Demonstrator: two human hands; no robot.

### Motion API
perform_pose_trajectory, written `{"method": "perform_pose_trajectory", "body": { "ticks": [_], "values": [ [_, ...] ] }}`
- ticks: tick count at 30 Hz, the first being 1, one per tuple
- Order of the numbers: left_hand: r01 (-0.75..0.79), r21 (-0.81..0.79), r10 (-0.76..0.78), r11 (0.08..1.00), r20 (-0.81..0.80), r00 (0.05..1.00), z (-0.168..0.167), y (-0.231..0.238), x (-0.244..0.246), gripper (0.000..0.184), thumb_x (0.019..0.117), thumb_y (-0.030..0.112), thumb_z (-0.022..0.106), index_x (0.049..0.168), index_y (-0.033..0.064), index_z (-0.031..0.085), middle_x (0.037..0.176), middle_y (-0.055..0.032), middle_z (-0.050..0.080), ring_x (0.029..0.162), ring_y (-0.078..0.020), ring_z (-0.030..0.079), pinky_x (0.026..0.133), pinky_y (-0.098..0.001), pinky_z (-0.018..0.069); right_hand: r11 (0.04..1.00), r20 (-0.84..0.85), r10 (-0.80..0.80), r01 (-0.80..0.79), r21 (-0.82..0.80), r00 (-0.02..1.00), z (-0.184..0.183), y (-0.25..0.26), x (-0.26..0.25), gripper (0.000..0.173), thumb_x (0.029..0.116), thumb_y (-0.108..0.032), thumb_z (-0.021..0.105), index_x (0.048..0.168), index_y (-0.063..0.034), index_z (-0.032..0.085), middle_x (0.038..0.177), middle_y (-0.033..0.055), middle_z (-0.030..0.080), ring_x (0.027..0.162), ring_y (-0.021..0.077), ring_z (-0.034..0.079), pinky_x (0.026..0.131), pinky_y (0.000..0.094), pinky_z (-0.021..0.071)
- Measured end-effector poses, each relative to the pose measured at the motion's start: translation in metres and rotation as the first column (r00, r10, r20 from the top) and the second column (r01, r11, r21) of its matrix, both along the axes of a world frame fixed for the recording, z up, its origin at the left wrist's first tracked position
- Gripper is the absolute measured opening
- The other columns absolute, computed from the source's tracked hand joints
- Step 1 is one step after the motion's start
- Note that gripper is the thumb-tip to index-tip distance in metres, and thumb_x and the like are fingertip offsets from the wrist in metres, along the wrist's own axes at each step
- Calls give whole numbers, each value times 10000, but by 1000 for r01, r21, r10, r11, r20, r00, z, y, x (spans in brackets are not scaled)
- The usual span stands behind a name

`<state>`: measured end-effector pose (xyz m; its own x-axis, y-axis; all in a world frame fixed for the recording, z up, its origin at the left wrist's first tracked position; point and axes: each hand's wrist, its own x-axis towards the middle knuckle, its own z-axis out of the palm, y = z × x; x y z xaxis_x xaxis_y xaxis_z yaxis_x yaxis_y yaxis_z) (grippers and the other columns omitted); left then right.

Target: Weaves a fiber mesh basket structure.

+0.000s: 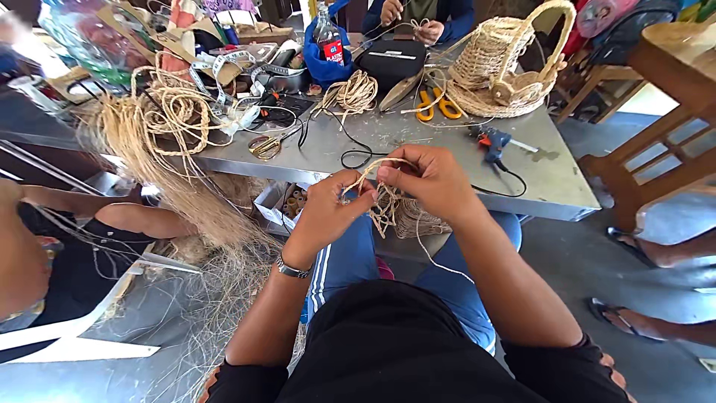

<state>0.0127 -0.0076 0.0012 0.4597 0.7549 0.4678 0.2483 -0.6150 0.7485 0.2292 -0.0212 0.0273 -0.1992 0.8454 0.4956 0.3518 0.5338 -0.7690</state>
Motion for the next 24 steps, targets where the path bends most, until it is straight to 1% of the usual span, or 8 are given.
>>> {"method": "perform_pose_trajectory", "body": {
  "ticks": [4, 7, 9, 12, 16, 18, 20, 24],
  "values": [
    [1, 19, 0, 1000, -29, 1000, 4, -1, -1, 88, 966, 191, 687, 944, 106, 679, 836, 5, 660, 731, -82, 608, 641, -262, 498, 999, -117, -2, -2, -37, 993, -4, 3, -9, 147, 990, -184, 668, 1013, -46, 712, 821, -6, 694, 655, 30, 584, 607, 199, 494],
    [80, -81, -71, 993, 111, 991, 3, -3, -4, 179, 987, 186, 663, 1139, 97, 635, 894, -24, 644, 711, -92, 605, 596, -226, 514, 996, -132, 18, -30, -86, 991, -1, 4, -6, 133, 974, -172, 696, 1005, -45, 718, 831, -7, 702, 708, 30, 632, 664, 204, 539],
    [116, -100, -96, 988, 188, 977, 4, -5, -5, 232, 1018, 236, 632, 1213, 112, 611, 979, -24, 668, 763, -87, 646, 654, -225, 561, 993, -107, 37, -48, -106, 994, 3, 3, -2, 125, 958, -172, 717, 977, -49, 731, 809, -12, 709, 698, 25, 640, 660, 204, 546],
    [115, -89, -85, 989, 288, 954, 6, -2, -1, 147, 1036, 200, 603, 1103, 77, 646, 954, -14, 694, 811, -76, 678, 741, -233, 584, 987, -49, 96, -101, -121, 994, 8, 0, 1, 150, 983, -194, 686, 970, -55, 742, 788, -27, 698, 686, 2, 621, 638, 179, 523],
    [99, -155, -33, 983, 382, 924, 7, 5, 3, 134, 1050, 166, 572, 1071, 49, 633, 921, -23, 707, 825, -114, 710, 804, -297, 612, 984, 15, 163, -161, -74, 987, 9, 2, 15, 241, 1031, -259, 616, 1117, -58, 717, 1015, 0, 750, 877, 28, 684, 790, 210, 566],
    [89, -201, -2, 976, 397, 918, 5, 6, 2, 138, 1056, 174, 563, 1068, 56, 633, 897, -23, 704, 792, -109, 706, 768, -280, 612, 979, 35, 199, -196, -58, 979, 8, 5, 22, 311, 943, -275, 728, 1165, -60, 694, 1034, -12, 737, 734, 0, 582, 628, 171, 468],
    [91, -237, 15, 967, 412, 911, 5, 6, 3, 142, 1061, 180, 552, 1064, 60, 628, 865, -28, 702, 751, -111, 700, 722, -272, 610, 972, 45, 232, -230, -55, 972, 8, 7, 26, 338, 892, -212, 777, 1174, -58, 669, 1006, -28, 703, 674, -11, 514, 572, 151, 410],
    [160, -245, -31, 956, 459, 888, 1, 7, 6, 135, 1073, 201, 526, 1076, 92, 605, 919, -9, 682, 814, -102, 686, 768, -270, 598, 980, -22, 189, -190, -59, 982, 6, 6, 23, 135, 950, -96, 705, 1065, -32, 677, 883, -2, 712, 766, 35, 661, 712, 194, 567]
  ]
}}
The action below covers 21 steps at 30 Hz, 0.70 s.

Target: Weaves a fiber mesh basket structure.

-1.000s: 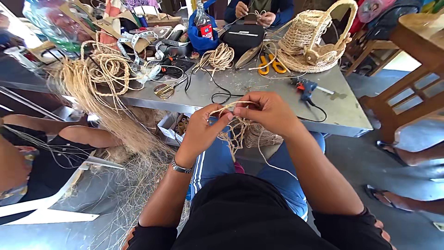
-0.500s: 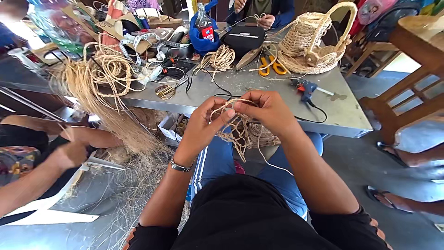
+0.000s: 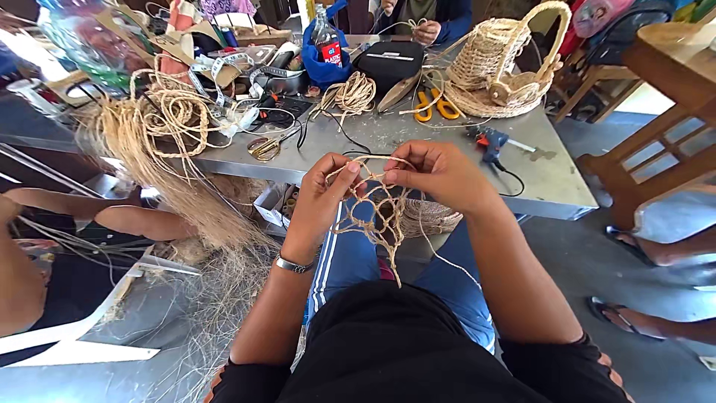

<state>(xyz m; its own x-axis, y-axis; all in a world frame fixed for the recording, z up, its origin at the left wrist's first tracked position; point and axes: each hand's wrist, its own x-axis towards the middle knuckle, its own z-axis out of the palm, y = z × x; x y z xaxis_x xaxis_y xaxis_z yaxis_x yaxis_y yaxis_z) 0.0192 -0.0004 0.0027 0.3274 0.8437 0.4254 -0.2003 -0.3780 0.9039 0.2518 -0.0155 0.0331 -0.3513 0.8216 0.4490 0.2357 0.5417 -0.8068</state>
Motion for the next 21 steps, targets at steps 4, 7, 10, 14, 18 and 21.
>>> {"method": "perform_pose_trajectory", "body": {
  "ticks": [4, 7, 10, 14, 18, 21],
  "values": [
    [114, -29, -113, 993, 29, 993, -3, -7, 0, 156, 980, 179, 673, 1090, 164, 564, 1157, 1, 689, 935, -71, 678, 781, -233, 575, 1000, -67, -17, 16, -19, 998, -2, 0, -8, 107, 965, -72, 677, 1058, -20, 665, 859, 6, 727, 767, 46, 686, 718, 205, 582],
    [99, -11, -98, 995, 16, 995, -3, -10, 2, 253, 922, 27, 708, 1060, 154, 538, 1043, 3, 686, 830, -43, 661, 699, -187, 564, 999, -72, -35, 33, -32, 997, -2, -1, -11, 114, 962, -70, 684, 1060, -14, 666, 852, 13, 728, 757, 50, 689, 718, 210, 587],
    [72, 46, -71, 996, -27, 997, -6, -8, 0, 265, 919, 6, 702, 1051, 159, 531, 957, 12, 631, 764, -39, 606, 641, -169, 528, 999, -76, -24, 20, -51, 997, -2, -1, -11, 118, 962, -61, 682, 1065, -7, 662, 871, 29, 734, 789, 75, 711, 757, 238, 608],
    [105, 58, -105, 993, -2, 994, -9, -7, 3, 279, 914, -34, 690, 1067, 137, 531, 972, -22, 642, 795, -87, 649, 672, -217, 572, 997, -77, -61, 57, -54, 995, -4, 0, -13, 114, 964, -73, 685, 1057, -12, 662, 858, 25, 734, 768, 69, 700, 729, 229, 594],
    [107, 15, -107, 994, 0, 994, -8, -9, 5, 308, 924, -33, 672, 1134, 135, 522, 1087, -46, 659, 813, -136, 692, 691, -274, 611, 996, -69, -75, 72, -54, 995, -5, 0, -17, 107, 964, -82, 689, 1051, -24, 667, 843, 3, 714, 745, 39, 668, 706, 200, 568],
    [4, 45, -5, 999, 13, 1000, -9, -5, 10, 251, 927, -14, 690, 1084, 99, 530, 1001, -35, 680, 779, -101, 666, 685, -238, 582, 998, -39, -39, 37, -43, 998, -3, -2, -17, 141, 965, -103, 690, 1083, -30, 662, 870, 1, 707, 753, 30, 657, 697, 188, 559]
  ]
}}
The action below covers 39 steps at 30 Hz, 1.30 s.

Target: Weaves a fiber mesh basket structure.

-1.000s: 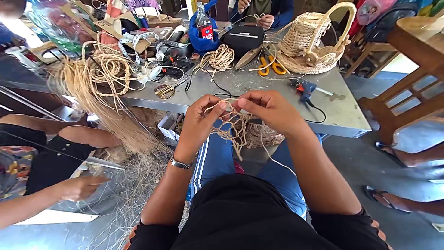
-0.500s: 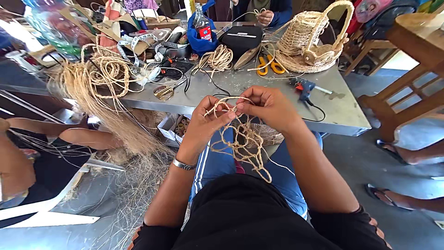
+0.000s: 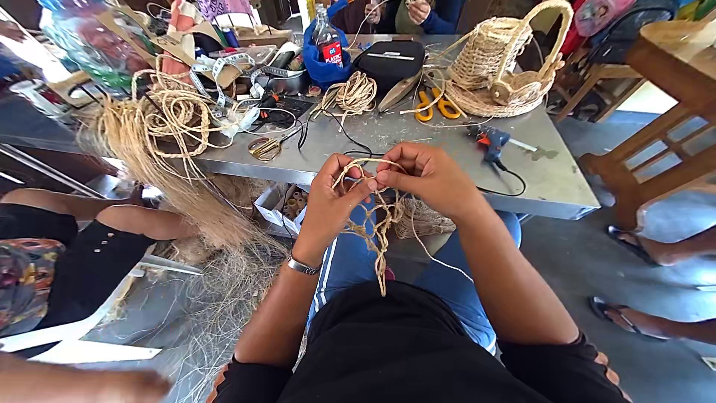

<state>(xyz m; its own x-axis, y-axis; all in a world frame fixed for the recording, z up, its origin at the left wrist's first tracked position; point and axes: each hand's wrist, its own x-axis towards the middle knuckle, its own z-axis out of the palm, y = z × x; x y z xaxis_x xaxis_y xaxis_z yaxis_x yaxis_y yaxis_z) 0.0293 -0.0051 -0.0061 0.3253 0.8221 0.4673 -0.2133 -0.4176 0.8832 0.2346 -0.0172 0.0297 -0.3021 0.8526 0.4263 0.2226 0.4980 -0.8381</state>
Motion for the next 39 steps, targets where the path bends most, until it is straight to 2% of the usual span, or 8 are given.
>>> {"method": "perform_pose_trajectory", "body": {
  "ticks": [4, 8, 13, 15, 18, 24, 34, 39],
  "values": [
    [-134, 40, 137, 990, -70, 988, -2, 11, -11, 208, 930, 57, 715, 1066, 99, 563, 945, -2, 678, 807, -66, 628, 703, -216, 529, 1000, 179, -3, 0, 21, 984, 1, 0, 20, 303, 959, -146, 685, 1244, -57, 631, 1065, 15, 709, 759, 53, 604, 661, 218, 510],
    [-218, 17, 219, 976, -46, 975, -4, 21, -43, 220, 930, 32, 690, 1071, 98, 534, 976, -17, 702, 936, -148, 714, 848, -344, 608, 981, 449, -191, 185, 58, 873, -5, -1, 72, 191, 1010, -180, 625, 1100, -40, 719, 983, 87, 730, 831, 169, 687, 780, 406, 582],
    [-202, -37, 200, 979, -65, 978, -8, 9, -54, 366, 927, 19, 685, 1186, 163, 469, 999, 1, 654, 846, -124, 696, 749, -305, 618, 831, 682, -509, 506, 231, 525, 14, 1, 109, 431, 1078, -290, 532, 1060, 94, 727, 1102, 372, 637, 1122, 554, 592, 967, 730, 426],
    [-145, -41, 141, 989, -75, 987, -6, 5, -39, 435, 933, 57, 694, 1301, 163, 487, 1012, -15, 667, 845, -140, 702, 733, -309, 618, 785, 532, -611, 533, 316, 586, 27, 4, 91, 446, 1081, -318, 512, 991, 72, 706, 946, 286, 668, 923, 427, 662, 841, 624, 501],
    [-68, -16, 67, 998, -67, 995, 1, 1, -17, 381, 931, 78, 715, 1290, 126, 594, 985, -32, 673, 841, -152, 694, 737, -313, 617, 861, 204, -478, 411, 298, 854, 31, 11, 43, 328, 1062, -298, 563, 1111, -31, 748, 1106, 109, 715, 953, 153, 714, 890, 347, 607],
    [-90, 55, 95, 994, -93, 991, 1, -1, -6, 208, 948, 79, 701, 1147, 98, 644, 1003, -31, 699, 842, -132, 697, 758, -299, 612, 983, 171, -104, 75, 168, 980, 17, 10, -15, 271, 1049, -265, 593, 1106, -73, 776, 1005, 25, 722, 858, 57, 689, 787, 239, 597],
    [-193, 122, 211, 973, -150, 966, -4, -2, 1, 161, 980, 119, 679, 1124, 95, 611, 924, -22, 663, 761, -100, 649, 678, -250, 569, 994, 128, -90, 80, 79, 988, 20, -2, -12, 487, 911, -37, 747, 1377, -33, 605, 1073, 81, 722, 873, 109, 727, 797, 252, 626],
    [-251, 104, 253, 962, -5, 968, -12, 4, 1, 204, 978, 110, 678, 1168, 90, 605, 1003, -31, 692, 852, -132, 697, 771, -308, 608, 807, 131, -482, 380, 452, 866, 9, -16, -19, 251, 970, -221, 696, 1109, -12, 684, 1009, 119, 628, 862, 161, 623, 736, 281, 542]
  ]
}}
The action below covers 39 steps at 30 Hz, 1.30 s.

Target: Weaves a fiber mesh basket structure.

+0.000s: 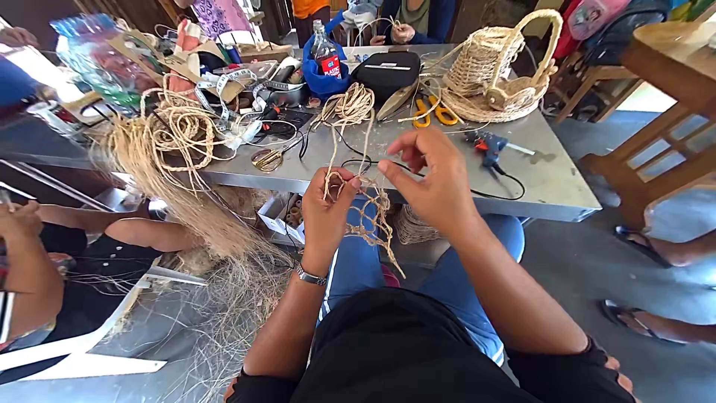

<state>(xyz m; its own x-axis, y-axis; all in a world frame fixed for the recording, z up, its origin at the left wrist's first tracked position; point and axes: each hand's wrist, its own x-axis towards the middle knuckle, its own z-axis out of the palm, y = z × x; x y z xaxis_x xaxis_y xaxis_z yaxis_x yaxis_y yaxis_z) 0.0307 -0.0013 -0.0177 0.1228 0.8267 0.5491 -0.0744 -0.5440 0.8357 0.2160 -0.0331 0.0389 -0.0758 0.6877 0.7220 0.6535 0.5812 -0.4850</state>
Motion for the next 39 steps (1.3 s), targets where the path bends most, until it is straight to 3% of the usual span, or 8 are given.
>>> {"method": "perform_pose_trajectory", "body": {
  "ticks": [2, 5, 10, 19, 24, 31, 35, 39],
  "values": [
    [-15, 8, 14, 1000, 27, 1000, -1, 0, 3, 206, 973, 102, 687, 1164, 92, 612, 1003, -21, 685, 853, -120, 689, 774, -299, 605, 1000, 72, 15, -15, 3, 997, -4, -9, -6, 154, 959, -190, 702, 977, -45, 749, 896, 93, 633, 757, 163, 603, 646, 295, 524],
    [-30, 16, 29, 999, 53, 998, -1, -5, 9, 189, 972, 96, 689, 1155, 80, 646, 966, -20, 688, 802, -108, 672, 741, -275, 592, 998, 127, 15, -8, -55, 992, -11, -10, -14, 125, 962, -166, 697, 972, -84, 791, 886, 67, 659, 731, 139, 615, 650, 288, 536],
    [79, -14, -75, 997, 175, 982, -5, -8, 12, 233, 1006, 65, 625, 1233, 25, 657, 968, -34, 700, 832, -110, 688, 808, -293, 602, 998, 64, 17, -13, -68, 998, -6, -15, -16, 109, 933, -144, 738, 1001, -88, 801, 869, 58, 662, 718, 107, 624, 635, 239, 537],
    [184, -188, -127, 965, 278, 952, -3, -7, 8, 186, 991, 107, 665, 1156, 38, 715, 1000, -53, 727, 837, -103, 694, 786, -259, 596, 975, -174, 143, -169, -146, 974, -25, 6, -15, 60, 885, -110, 731, 923, -63, 730, 845, 35, 619, 683, 73, 570, 577, 194, 479],
    [148, -226, -71, 963, 318, 946, 2, -4, 12, 154, 975, 119, 690, 1111, 64, 737, 969, -32, 717, 766, -64, 645, 695, -203, 552, 976, -130, 196, -206, -74, 972, -38, 6, -22, 85, 936, -58, 661, 995, 4, 665, 1007, 103, 602, 838, 104, 655, 730, 232, 609],
    [59, -90, -42, 994, 181, 983, -5, 4, 29, 190, 1021, 143, 628, 1169, 80, 730, 1047, -29, 720, 844, -75, 664, 726, -222, 556, 983, 62, 149, -141, -119, 987, -53, 7, -19, 112, 955, -105, 579, 946, -2, 620, 976, 108, 542, 823, 149, 580, 692, 257, 532],
    [-20, 34, 14, 999, 147, 989, -11, 13, 34, 201, 1026, 125, 616, 1180, 53, 725, 1109, -43, 737, 904, -94, 694, 793, -264, 580, 975, -21, 166, -167, -146, 986, -57, 7, -13, 192, 959, -150, 515, 899, -36, 658, 1061, 107, 563, 998, 182, 573, 814, 303, 510],
    [-8, 59, -4, 998, 191, 982, -12, 16, 30, 204, 1034, 135, 605, 1197, 71, 710, 1012, -29, 703, 762, -85, 633, 679, -233, 548, 997, 119, 51, -58, 59, 992, -51, -11, -14, 164, 931, -193, 572, 839, -102, 673, 1179, 98, 603, 1168, 286, 522, 952, 473, 437]
  ]
}}
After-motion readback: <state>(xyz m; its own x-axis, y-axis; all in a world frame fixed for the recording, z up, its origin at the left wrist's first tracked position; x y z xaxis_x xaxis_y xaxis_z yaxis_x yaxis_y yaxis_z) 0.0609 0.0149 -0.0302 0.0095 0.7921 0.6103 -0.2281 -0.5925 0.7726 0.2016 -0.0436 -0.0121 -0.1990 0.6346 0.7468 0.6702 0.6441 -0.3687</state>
